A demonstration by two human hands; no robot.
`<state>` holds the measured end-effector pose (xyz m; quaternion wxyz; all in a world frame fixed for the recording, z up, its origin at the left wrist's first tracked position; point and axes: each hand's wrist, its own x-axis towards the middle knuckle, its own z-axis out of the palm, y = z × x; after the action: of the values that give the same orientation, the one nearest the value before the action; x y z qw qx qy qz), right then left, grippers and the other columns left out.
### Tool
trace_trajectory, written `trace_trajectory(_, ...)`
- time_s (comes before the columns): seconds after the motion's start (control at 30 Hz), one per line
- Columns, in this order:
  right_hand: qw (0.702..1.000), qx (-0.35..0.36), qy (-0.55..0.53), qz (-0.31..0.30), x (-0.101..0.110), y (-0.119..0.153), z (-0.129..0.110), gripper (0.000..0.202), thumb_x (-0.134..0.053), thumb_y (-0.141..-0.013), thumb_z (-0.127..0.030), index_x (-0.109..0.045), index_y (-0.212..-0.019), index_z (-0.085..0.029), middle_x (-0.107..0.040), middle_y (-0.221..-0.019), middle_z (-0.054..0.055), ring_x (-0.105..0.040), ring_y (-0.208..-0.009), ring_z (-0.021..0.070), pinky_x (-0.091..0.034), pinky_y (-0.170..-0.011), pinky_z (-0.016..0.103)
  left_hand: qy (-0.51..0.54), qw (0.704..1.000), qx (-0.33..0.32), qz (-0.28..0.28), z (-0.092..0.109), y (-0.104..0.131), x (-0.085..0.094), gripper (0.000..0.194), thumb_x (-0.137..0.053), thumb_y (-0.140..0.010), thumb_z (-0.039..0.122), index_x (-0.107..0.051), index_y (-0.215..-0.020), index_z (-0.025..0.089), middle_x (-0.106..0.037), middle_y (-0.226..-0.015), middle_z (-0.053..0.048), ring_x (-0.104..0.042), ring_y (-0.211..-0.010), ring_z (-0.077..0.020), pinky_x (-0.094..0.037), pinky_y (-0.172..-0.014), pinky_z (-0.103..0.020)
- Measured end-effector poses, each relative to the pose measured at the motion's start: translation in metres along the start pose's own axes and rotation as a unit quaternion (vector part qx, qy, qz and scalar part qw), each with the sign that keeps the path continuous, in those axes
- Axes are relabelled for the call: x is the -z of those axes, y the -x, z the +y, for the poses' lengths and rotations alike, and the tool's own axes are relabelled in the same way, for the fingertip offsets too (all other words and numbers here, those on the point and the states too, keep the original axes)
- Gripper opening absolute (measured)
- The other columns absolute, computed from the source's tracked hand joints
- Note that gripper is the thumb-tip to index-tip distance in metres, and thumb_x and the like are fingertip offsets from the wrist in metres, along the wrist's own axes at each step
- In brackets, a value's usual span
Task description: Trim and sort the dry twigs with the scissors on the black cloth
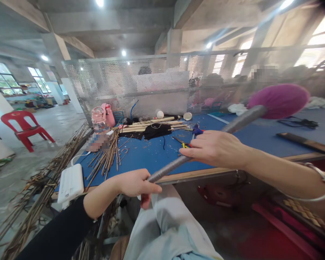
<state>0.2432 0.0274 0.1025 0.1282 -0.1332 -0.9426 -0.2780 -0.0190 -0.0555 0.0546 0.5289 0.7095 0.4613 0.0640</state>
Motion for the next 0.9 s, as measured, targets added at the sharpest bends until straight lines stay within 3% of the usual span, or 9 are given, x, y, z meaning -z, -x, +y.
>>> trace_trajectory(0.27, 0.997, 0.042, 0.05, -0.043, -0.012, -0.007, -0.003, 0.021, -0.042, -0.092, -0.029, -0.062, -0.098, -0.027, -0.055, -0.061, -0.001, -0.043, -0.053, 0.0107, -0.021, -0.053, 0.028, -0.102, 0.976, 0.012, 0.194, -0.028, -0.015, -0.014, 0.039, -0.052, -0.075, 0.043, -0.057, -0.047, 0.016, -0.055, -0.044, -0.001, -0.048, -0.042, -0.0118, -0.032, -0.046, -0.022)
trace_trajectory(0.37, 0.996, 0.038, 0.038, -0.071, -0.014, -0.015, 0.0, 0.021, -0.047, -0.09, -0.037, -0.062, -0.1, -0.027, -0.058, -0.063, 0.0, -0.045, -0.053, 0.0115, -0.02, -0.052, 0.028, -0.055, 0.983, -0.053, 0.164, -0.026, -0.013, -0.004, 0.034, -0.071, -0.06, 0.043, -0.066, -0.08, 0.016, -0.065, -0.07, -0.001, -0.054, -0.061, -0.0141, -0.036, -0.054, -0.02)
trace_trajectory(0.47, 0.995, 0.017, 0.011, -0.101, -0.013, -0.028, 0.008, 0.019, -0.05, -0.087, -0.036, -0.064, -0.097, -0.026, -0.06, -0.063, 0.001, -0.048, -0.054, 0.0126, -0.023, -0.053, 0.027, 0.079, 0.982, -0.104, 0.133, -0.019, -0.018, 0.002, 0.052, -0.059, -0.073, 0.048, -0.054, -0.114, 0.016, -0.065, -0.091, -0.005, -0.056, -0.075, -0.0146, -0.039, -0.063, -0.022)
trace_trajectory(0.57, 0.994, 0.016, -0.032, -0.107, -0.011, -0.042, 0.018, 0.016, -0.051, -0.086, -0.028, -0.066, -0.088, -0.023, -0.06, -0.063, 0.002, -0.052, -0.061, 0.0151, -0.031, -0.061, 0.029, 0.072, 0.957, -0.082, 0.267, -0.015, -0.04, -0.006, 0.041, -0.052, -0.077, 0.054, -0.059, -0.083, 0.014, -0.053, -0.063, 0.002, -0.045, -0.057, -0.0098, -0.032, -0.053, -0.021)
trace_trajectory(0.63, 0.997, 0.002, -0.068, -0.041, -0.014, -0.046, 0.017, 0.018, -0.05, -0.084, -0.021, -0.065, -0.095, -0.023, -0.064, -0.079, 0.005, -0.056, -0.08, 0.0195, -0.036, -0.075, 0.035, 0.081, 0.919, -0.053, 0.383, -0.015, -0.058, -0.018, 0.041, -0.059, -0.07, 0.055, -0.049, -0.062, 0.016, -0.041, -0.051, 0.006, -0.035, -0.048, -0.0069, -0.025, -0.047, -0.021)
trace_trajectory(0.7, 0.986, -0.068, -0.129, 0.085, -0.025, -0.047, 0.002, 0.032, -0.048, -0.082, -0.016, -0.057, -0.111, -0.024, -0.06, -0.109, 0.009, -0.05, -0.107, 0.0242, -0.032, -0.09, 0.042, 0.201, 0.908, -0.009, 0.367, -0.016, -0.074, -0.034, 0.046, -0.056, -0.069, 0.061, -0.04, -0.057, 0.019, -0.033, -0.041, 0.008, -0.028, -0.037, -0.0059, -0.021, -0.04, -0.022)
trace_trajectory(0.77, 0.909, -0.234, -0.24, 0.249, -0.048, -0.048, -0.023, 0.037, -0.049, -0.081, -0.021, -0.048, -0.118, -0.021, -0.053, -0.12, 0.013, -0.045, -0.114, 0.025, -0.033, -0.093, 0.044, 0.35, 0.884, 0.001, 0.31, -0.02, -0.089, -0.05, 0.052, -0.051, -0.067, 0.068, -0.034, -0.052, 0.021, -0.025, -0.034, 0.009, -0.02, -0.03, -0.0056, -0.016, -0.034, -0.022)
trace_trajectory(0.8, 0.829, -0.339, -0.316, 0.315, -0.064, -0.049, -0.039, 0.038, -0.049, -0.082, -0.025, -0.044, -0.119, -0.02, -0.052, -0.118, 0.014, -0.047, -0.112, 0.024, -0.036, -0.092, 0.043, 0.413, 0.863, -0.013, 0.289, -0.023, -0.096, -0.058, 0.053, -0.054, -0.064, 0.068, -0.032, -0.051, 0.022, -0.023, -0.034, 0.009, -0.018, -0.029, -0.0052, -0.015, -0.033, -0.022)
trace_trajectory(0.9, 0.592, -0.39, -0.667, 0.229, -0.107, -0.053, -0.081, 0.039, -0.052, -0.08, -0.043, -0.039, -0.11, -0.022, -0.059, -0.092, 0.006, -0.06, -0.083, 0.0178, -0.047, -0.071, 0.034, 0.513, 0.823, -0.012, 0.243, -0.039, -0.115, -0.082, 0.057, -0.063, -0.054, 0.07, -0.032, -0.051, 0.022, -0.023, -0.035, 0.008, -0.019, -0.028, -0.0046, -0.014, -0.034, -0.023)
